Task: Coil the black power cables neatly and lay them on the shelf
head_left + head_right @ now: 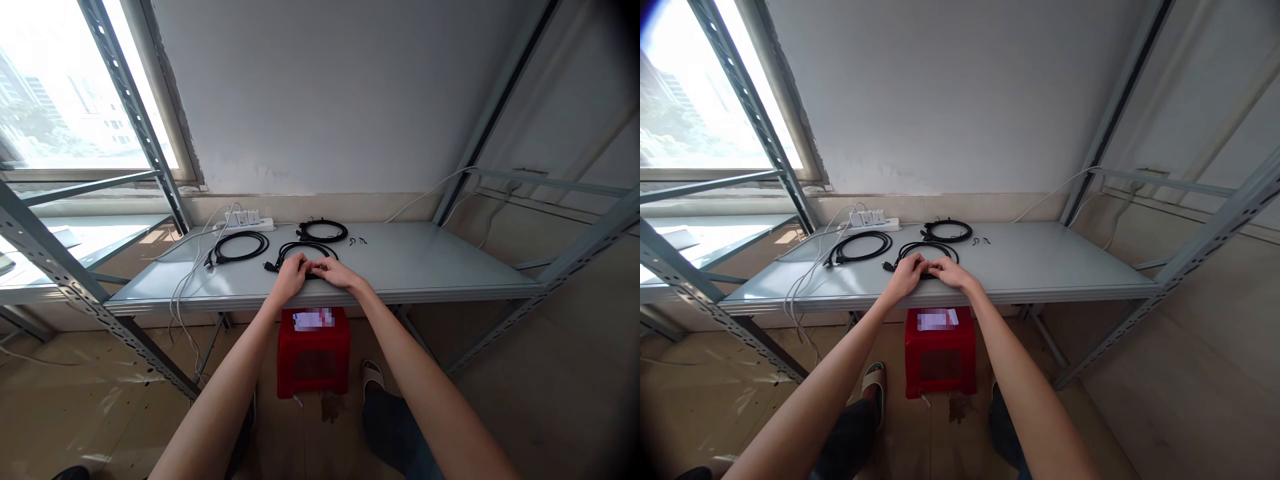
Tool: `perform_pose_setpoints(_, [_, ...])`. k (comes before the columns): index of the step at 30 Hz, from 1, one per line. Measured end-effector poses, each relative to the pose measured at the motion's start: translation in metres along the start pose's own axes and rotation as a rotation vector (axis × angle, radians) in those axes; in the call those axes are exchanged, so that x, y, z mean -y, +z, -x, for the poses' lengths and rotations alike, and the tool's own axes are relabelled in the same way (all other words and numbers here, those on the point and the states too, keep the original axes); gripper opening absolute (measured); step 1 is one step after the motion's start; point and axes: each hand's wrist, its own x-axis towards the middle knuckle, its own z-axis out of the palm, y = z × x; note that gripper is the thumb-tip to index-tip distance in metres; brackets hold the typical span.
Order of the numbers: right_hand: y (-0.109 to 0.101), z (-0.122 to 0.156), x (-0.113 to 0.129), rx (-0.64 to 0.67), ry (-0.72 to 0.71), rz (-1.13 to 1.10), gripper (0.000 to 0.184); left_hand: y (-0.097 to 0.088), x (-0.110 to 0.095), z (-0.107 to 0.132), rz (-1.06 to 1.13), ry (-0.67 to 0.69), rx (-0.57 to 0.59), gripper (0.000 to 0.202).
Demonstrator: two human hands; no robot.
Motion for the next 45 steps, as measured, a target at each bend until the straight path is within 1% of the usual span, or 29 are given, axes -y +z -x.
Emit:
perform_pose_setpoints(2, [0.001,0.0,-0.004,-0.034,-0.03,0.057,0.021,0.0,0.0,0.0,-0.009,0.005,-0.003,0.022])
perform_pose_setpoints(4, [0.004,-0.001,-0.008,-0.097,-0.042,0.139,0.023,0.0,0.001,0.0,-0.01,0.012,-0.008,0.023])
perform_pose_setpoints(6, [0.007,-0.002,-0.012,-0.157,-0.033,0.206,0.023,0.001,0.003,0.0,0.0,0.02,-0.014,0.023])
perform_pose_setpoints(8, [0.009,-0.003,-0.015,-0.185,-0.021,0.236,0.022,0.001,0.004,-0.001,0.016,0.028,-0.02,0.023])
perform_pose_setpoints(12, [0.01,-0.004,-0.016,-0.179,-0.023,0.228,0.023,0.003,0.006,-0.001,0.037,0.038,-0.024,0.024])
perform_pose_setpoints(17, [0.008,-0.004,-0.017,-0.149,-0.025,0.155,0.022,0.005,0.008,-0.001,0.052,0.048,-0.019,0.021])
perform_pose_setpoints(20, [0.008,-0.008,-0.019,-0.16,0.03,0.117,0.02,0.005,0.008,-0.001,0.039,0.05,-0.015,0.019])
perform_pose_setpoints(24, [0.007,-0.018,-0.019,-0.194,0.12,0.129,0.011,0.005,0.008,-0.001,0.046,0.049,-0.008,0.016])
perform_pose_setpoints(29, [0.004,-0.027,-0.015,-0.143,0.218,0.172,0.011,0.006,0.009,-0.001,0.055,0.048,-0.013,0.014])
perform_pose_setpoints(32, [0.005,-0.024,-0.012,-0.131,0.221,0.223,0.012,0.006,0.009,-0.001,0.063,0.043,-0.018,0.013])
perform_pose_setpoints(35, [0.013,-0.018,-0.006,-0.207,0.2,0.33,0.012,0.005,0.007,-0.001,0.054,0.039,-0.018,0.013])
perform_pose_setpoints(38, [0.022,-0.01,0.001,-0.298,0.228,0.484,0.011,0.005,0.005,-0.001,0.046,0.038,-0.017,0.013])
perform_pose_setpoints(40, [0.027,-0.007,0.004,-0.332,0.249,0.561,0.013,0.004,0.004,-0.001,0.054,0.035,-0.009,0.014])
perform_pose_setpoints(42, [0.028,-0.005,0.005,-0.349,0.239,0.577,0.015,0.005,0.004,-0.001,0.066,0.025,0.003,0.016])
perform_pose_setpoints(45, [0.026,-0.003,0.001,-0.367,0.176,0.485,0.012,0.005,0.006,-0.001,0.067,0.014,0.015,0.019])
